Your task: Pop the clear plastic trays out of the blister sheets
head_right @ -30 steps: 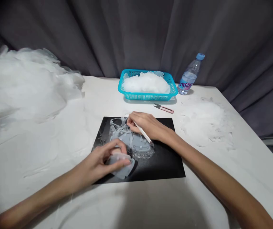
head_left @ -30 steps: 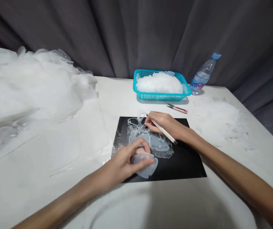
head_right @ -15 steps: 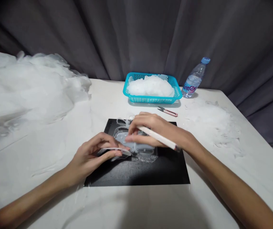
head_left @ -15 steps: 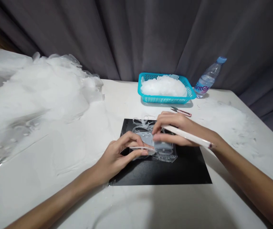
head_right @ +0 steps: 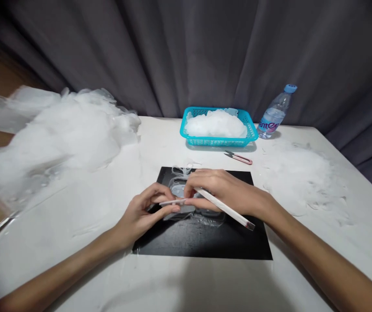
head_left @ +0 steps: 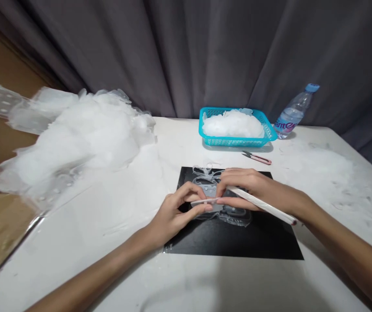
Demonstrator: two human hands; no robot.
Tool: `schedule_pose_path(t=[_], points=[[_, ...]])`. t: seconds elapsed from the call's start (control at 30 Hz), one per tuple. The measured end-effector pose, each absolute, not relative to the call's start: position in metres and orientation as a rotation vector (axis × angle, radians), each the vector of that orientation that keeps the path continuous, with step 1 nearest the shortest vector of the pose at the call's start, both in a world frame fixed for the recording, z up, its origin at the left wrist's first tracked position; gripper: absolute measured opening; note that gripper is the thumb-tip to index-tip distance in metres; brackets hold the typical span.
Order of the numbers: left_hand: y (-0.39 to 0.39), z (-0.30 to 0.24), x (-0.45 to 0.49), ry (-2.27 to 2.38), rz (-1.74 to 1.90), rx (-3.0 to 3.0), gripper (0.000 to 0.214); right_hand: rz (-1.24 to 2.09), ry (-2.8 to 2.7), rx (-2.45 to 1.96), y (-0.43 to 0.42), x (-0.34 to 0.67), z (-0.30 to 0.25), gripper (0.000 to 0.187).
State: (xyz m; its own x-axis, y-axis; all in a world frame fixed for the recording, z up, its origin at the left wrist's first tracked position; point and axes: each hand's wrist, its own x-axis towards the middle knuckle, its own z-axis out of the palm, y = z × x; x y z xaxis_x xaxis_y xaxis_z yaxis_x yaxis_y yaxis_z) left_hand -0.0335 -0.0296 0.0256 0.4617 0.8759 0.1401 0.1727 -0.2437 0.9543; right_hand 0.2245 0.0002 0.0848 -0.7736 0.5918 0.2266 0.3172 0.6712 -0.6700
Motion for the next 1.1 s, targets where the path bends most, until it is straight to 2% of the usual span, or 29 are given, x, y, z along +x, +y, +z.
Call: schedule_pose_path(t=[0.23, 0.47, 0.57, 0.83, 1.1], points=[[-0.023, 0.027, -0.032, 0.91, 0.803, 1.484, 0.021, 1.001, -2.245, -0.857, 0.007, 0.222, 0.078, 0.015], [-0.018, 0.023, -0.031, 0.871, 0.829, 1.371, 0.021, 1.445, -1.845, -1.034, 0.008, 0.216, 0.072, 0.028], [-0.017, 0.02, -0.029, 0.854, 0.834, 1.348, 0.023, 1.509, -1.795, -1.02, 0.008, 0.217, 0.068, 0.029], [-0.013, 0.021, -0.025, 0.898, 0.8, 1.428, 0.026, 1.421, -1.836, -1.014, 0.009, 0.217, 0.064, 0.029], [-0.023, 0.015, -0.028, 1.011, 0.702, 1.954, 0.058, 1.037, -1.563, -1.11, 0.049, 0.245, 0.073, 0.026]])
